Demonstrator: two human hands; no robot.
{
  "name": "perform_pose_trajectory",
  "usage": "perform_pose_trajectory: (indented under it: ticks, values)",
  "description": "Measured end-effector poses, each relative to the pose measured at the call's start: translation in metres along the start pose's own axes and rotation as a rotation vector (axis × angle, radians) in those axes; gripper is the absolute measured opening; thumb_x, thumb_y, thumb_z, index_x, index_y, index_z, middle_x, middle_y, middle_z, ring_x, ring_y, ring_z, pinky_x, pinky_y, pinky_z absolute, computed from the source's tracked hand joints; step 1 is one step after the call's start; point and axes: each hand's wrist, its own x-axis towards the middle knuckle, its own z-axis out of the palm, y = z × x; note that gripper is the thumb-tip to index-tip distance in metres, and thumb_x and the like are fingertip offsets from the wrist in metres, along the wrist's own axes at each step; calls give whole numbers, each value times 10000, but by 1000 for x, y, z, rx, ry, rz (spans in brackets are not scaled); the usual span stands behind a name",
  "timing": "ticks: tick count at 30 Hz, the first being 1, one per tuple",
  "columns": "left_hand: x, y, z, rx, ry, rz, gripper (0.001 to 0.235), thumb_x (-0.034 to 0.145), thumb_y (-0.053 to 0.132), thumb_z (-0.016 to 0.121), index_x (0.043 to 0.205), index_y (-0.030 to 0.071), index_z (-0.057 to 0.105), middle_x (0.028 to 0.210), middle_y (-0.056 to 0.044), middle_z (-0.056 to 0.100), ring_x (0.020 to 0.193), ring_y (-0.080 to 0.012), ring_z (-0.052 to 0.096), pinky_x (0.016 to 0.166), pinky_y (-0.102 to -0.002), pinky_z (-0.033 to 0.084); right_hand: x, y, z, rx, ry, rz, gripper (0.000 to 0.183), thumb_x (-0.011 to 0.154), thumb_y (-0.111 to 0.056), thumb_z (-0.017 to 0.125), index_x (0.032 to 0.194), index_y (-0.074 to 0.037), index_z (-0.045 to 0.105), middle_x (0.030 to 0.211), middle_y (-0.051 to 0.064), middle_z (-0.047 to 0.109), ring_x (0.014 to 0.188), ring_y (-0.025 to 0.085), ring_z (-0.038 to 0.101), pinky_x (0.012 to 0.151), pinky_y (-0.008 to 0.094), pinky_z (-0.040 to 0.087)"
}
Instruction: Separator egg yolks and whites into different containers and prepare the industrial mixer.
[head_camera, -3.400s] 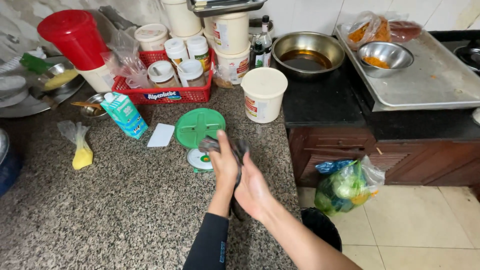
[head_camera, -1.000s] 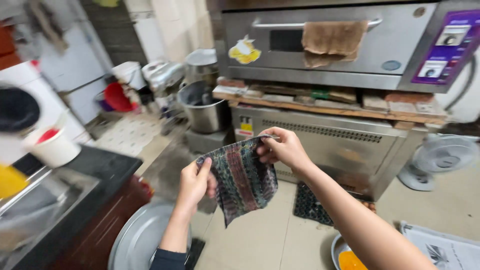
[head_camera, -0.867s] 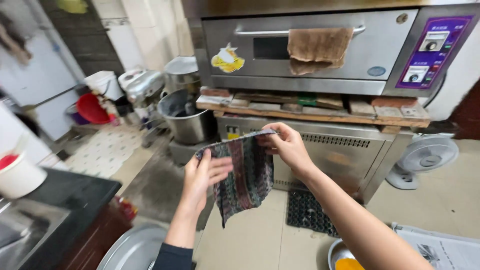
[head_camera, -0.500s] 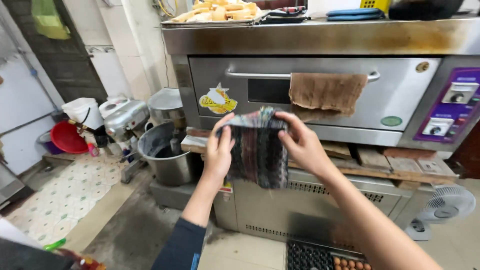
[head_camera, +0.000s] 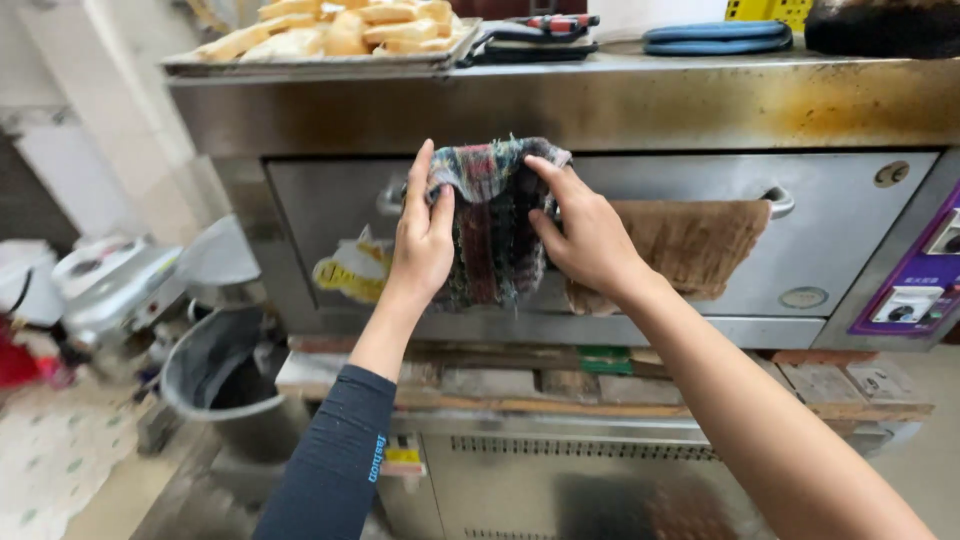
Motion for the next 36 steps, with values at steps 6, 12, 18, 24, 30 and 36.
perform_pose_trajectory:
  ticks: [6, 12, 18, 24, 30, 36]
  values:
    - [19, -50, -2, 544, -267, 26, 779, 967, 263, 630, 1569, -19, 223, 1076, -268, 713, 1006, -426, 684, 919, -478, 511, 12, 51, 25, -299, -89, 27, 594, 946, -265, 657, 1460, -46, 453, 1091, 256, 670, 1021, 445, 633, 892, 511, 499]
    - [37, -36, 0, 923, -570, -222, 347, 1137, 379, 500, 1106, 67, 647, 748, -165, 726, 708, -319, 724, 749, -449, 576, 1, 59, 28, -421, -103, 236, 488, 1002, -398, 620, 1305, -26, 525, 711, 164, 686, 763, 407, 660, 774, 498, 501]
    - [22, -44, 2, 785, -271, 252, 240, 1028, 292, 604, 1020, 76, 708, 983, -114, 752, 929, -299, 711, 827, -445, 544, -20, 67, -16, -375, 142, 29, 228, 1057, -268, 603, 1136, -58, 641, 1035, 157, 704, 1002, 359, 659, 899, 467, 501]
    - [-12, -25, 60, 749, -419, 394, 525, 979, 306, 650, 1420, 32, 570, 1311, -162, 613, 1190, -324, 556, 1035, -521, 375, -71, 110, -54, -749, 143, 34, 276, 1043, -262, 627, 1215, -48, 656, 1120, 134, 669, 1117, 335, 593, 1080, 485, 376]
    - [-20, -11, 111, 842, -466, 323, 703, 923, 340, 646, 1485, -11, 413, 1366, -235, 464, 1318, -397, 406, 1134, -632, 221, -78, 129, -72, -756, 76, -3, 316, 1058, -276, 583, 1277, -50, 623, 1164, 128, 624, 1147, 335, 549, 1140, 503, 354]
    - [-17, -25, 94, 691, -432, 385, 610, 1008, 320, 583, 1521, 22, 439, 1503, -187, 504, 1437, -347, 414, 1216, -544, 241, -77, 127, -66, -659, 83, 12, 333, 1065, -255, 589, 1321, -44, 615, 1231, 161, 616, 1204, 367, 534, 1170, 536, 319]
